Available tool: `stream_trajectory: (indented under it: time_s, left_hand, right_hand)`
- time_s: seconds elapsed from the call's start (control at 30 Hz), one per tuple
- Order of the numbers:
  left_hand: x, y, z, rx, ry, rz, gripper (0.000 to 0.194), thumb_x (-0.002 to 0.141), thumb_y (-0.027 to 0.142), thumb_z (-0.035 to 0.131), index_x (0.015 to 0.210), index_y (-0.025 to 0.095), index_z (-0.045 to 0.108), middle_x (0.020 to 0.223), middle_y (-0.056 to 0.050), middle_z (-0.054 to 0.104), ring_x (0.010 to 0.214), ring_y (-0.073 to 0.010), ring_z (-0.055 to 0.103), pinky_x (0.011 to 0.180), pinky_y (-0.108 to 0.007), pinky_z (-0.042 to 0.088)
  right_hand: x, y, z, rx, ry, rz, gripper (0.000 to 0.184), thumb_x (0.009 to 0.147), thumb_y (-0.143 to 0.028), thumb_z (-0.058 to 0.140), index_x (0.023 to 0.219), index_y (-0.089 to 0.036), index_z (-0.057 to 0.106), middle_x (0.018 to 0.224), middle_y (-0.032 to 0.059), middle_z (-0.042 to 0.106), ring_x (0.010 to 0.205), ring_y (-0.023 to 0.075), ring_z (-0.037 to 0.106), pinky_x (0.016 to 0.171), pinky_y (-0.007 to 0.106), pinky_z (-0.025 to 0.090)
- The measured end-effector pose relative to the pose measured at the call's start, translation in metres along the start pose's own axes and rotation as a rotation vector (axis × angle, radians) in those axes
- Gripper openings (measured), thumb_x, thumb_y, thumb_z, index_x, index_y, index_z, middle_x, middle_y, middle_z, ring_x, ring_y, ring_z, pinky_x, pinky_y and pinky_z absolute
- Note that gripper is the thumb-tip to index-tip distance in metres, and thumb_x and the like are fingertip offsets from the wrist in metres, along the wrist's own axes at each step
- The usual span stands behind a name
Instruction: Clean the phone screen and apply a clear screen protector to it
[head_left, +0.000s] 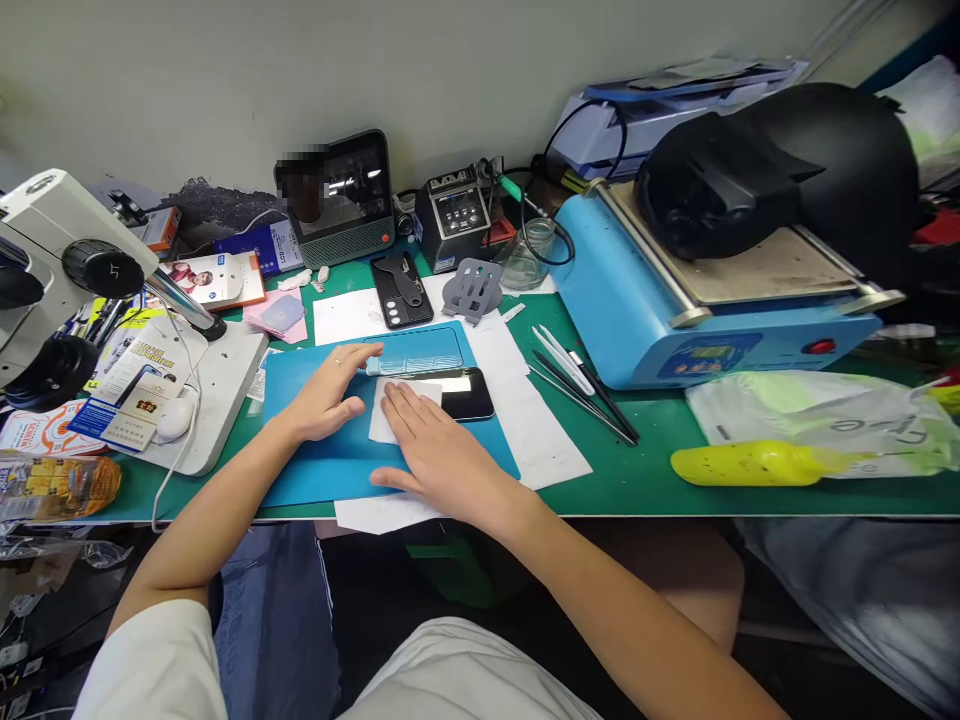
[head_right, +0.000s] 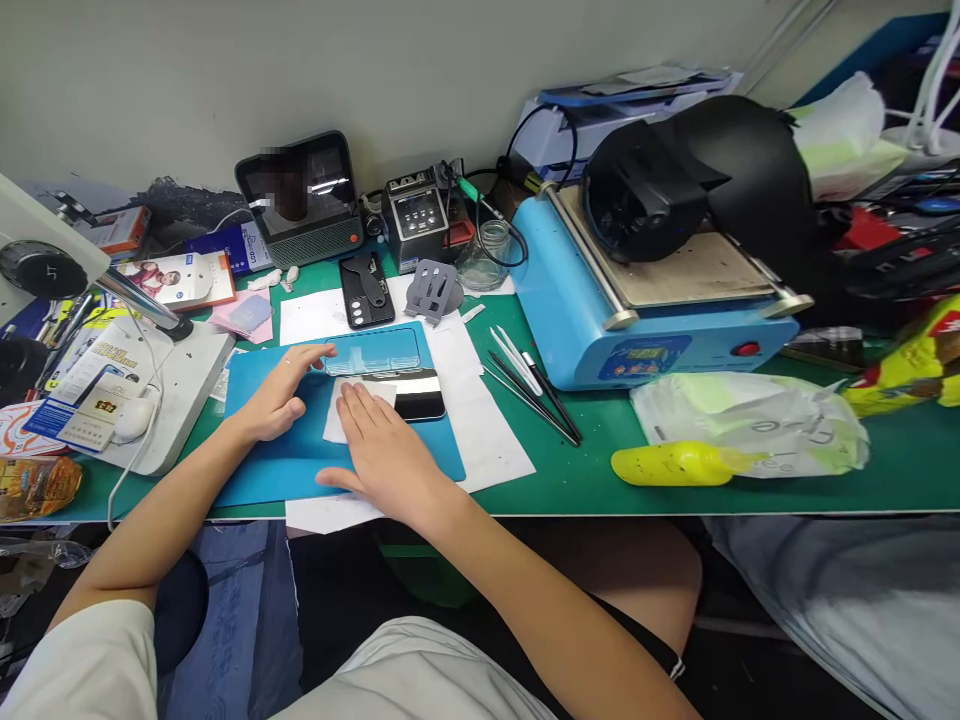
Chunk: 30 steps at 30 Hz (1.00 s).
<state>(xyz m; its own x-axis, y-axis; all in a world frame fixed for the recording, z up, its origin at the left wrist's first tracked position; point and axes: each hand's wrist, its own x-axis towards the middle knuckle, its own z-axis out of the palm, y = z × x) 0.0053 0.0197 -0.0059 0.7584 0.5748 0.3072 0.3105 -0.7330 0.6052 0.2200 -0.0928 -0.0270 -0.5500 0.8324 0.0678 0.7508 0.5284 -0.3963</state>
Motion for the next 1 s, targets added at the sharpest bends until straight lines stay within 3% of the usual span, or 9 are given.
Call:
stream_trajectory:
  time_s: [0.17, 0.43, 0.63, 0.73, 0.87, 1.0]
  left_hand:
    - [-0.001, -0.001, -0.003, -0.006, 0.026, -0.022, 0.092, 0.097, 0.086, 0.023, 0.159, 0.021, 0.042, 0.147, -0.019, 0.056, 0.124, -0.0332, 0.056, 0.105, -0.050, 0.047]
    - [-0.002, -0.001, -0.004, 0.015, -0.016, -0.065, 0.093, 0.096, 0.088, 0.023, 0.160, 0.022, 0.042, 0.150, -0.018, 0.055, 0.127, -0.0346, 0.054, 0.107, -0.050, 0.045]
    - [0.000, 0.004, -0.004, 0.009, -0.039, -0.068, 0.092, 0.096, 0.088, 0.023, 0.158, 0.023, 0.044, 0.148, -0.017, 0.057, 0.126, -0.0349, 0.056, 0.110, -0.052, 0.043]
    - [0.002, 0.007, -0.004, 0.020, -0.057, -0.067, 0.094, 0.093, 0.090, 0.032, 0.158, 0.023, 0.044, 0.146, -0.017, 0.059, 0.125, -0.0352, 0.056, 0.110, -0.052, 0.043]
    - [0.004, 0.008, -0.004, 0.060, -0.075, -0.063, 0.099, 0.085, 0.090, 0.055, 0.157, 0.023, 0.044, 0.141, -0.016, 0.062, 0.120, -0.0349, 0.059, 0.106, -0.051, 0.045]
    - [0.005, 0.008, -0.006, 0.104, -0.093, -0.063, 0.106, 0.077, 0.089, 0.067, 0.157, 0.024, 0.043, 0.139, -0.017, 0.062, 0.117, -0.0349, 0.059, 0.104, -0.051, 0.046]
  right_hand:
    - [0.017, 0.009, -0.002, 0.010, 0.007, 0.010, 0.104, 0.100, -0.077, 0.031, 0.164, 0.005, 0.026, 0.173, 0.0278, 0.017, 0.163, 0.0371, 0.014, 0.132, 0.056, 0.023]
    - [-0.038, 0.058, -0.013, -0.088, 0.089, 0.126, 0.099, 0.102, -0.071, 0.036, 0.170, -0.006, 0.005, 0.175, 0.0244, 0.018, 0.163, 0.0366, 0.016, 0.130, 0.060, 0.028]
    - [-0.069, 0.052, -0.011, -0.138, 0.094, 0.130, 0.101, 0.101, -0.071, 0.039, 0.170, -0.005, 0.007, 0.175, 0.0248, 0.019, 0.163, 0.0378, 0.019, 0.128, 0.059, 0.033]
    - [-0.079, 0.045, -0.010, -0.150, 0.084, 0.128, 0.099, 0.102, -0.069, 0.040, 0.170, -0.005, 0.005, 0.175, 0.0243, 0.017, 0.163, 0.0369, 0.019, 0.128, 0.059, 0.033]
    - [-0.068, 0.043, -0.010, -0.114, 0.075, 0.127, 0.102, 0.102, -0.071, 0.038, 0.170, -0.004, 0.004, 0.175, 0.0253, 0.015, 0.163, 0.0376, 0.017, 0.129, 0.059, 0.031]
    - [-0.033, 0.037, -0.009, -0.050, 0.056, 0.137, 0.109, 0.098, -0.079, 0.033, 0.168, 0.002, 0.011, 0.174, 0.0283, 0.014, 0.163, 0.0399, 0.012, 0.130, 0.062, 0.026]
